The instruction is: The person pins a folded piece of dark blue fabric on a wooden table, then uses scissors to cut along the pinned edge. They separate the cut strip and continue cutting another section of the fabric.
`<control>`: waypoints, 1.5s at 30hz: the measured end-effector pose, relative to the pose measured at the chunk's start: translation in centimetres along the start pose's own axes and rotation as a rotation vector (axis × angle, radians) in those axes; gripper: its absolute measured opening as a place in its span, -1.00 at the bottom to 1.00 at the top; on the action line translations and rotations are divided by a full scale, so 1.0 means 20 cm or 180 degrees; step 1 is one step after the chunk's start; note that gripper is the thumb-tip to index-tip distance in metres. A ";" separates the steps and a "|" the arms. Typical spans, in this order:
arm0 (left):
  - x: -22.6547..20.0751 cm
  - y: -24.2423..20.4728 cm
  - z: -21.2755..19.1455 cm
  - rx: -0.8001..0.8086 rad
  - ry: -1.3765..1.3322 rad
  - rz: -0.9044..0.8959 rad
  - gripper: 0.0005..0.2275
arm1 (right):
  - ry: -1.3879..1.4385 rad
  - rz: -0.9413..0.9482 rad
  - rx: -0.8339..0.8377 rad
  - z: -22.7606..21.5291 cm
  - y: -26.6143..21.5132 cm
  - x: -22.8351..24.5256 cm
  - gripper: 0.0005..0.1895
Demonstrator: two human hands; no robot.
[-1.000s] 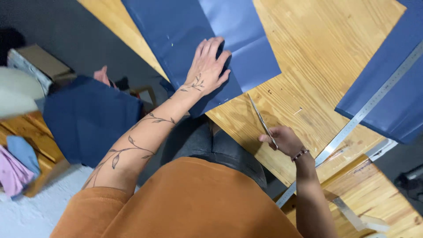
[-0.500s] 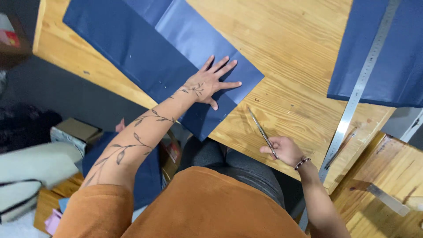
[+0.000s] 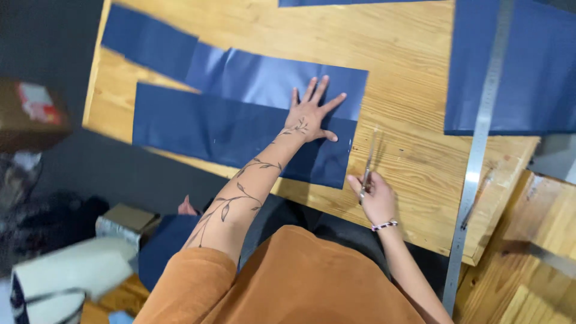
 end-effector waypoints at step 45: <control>1.33 -0.17 -0.84 -0.0348 -0.0515 0.0528 -0.24 | -0.1270 0.0502 -0.1170 0.50 1.39 1.11 -0.79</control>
Point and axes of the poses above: each hand's wrist, its own y-axis towards the middle knuckle, its own z-axis out of the palm, x = y × z, the point moved 5 cm from there along y, towards the middle knuckle, and after that the axes turned 13 degrees about -y, right-handed, at the moved point
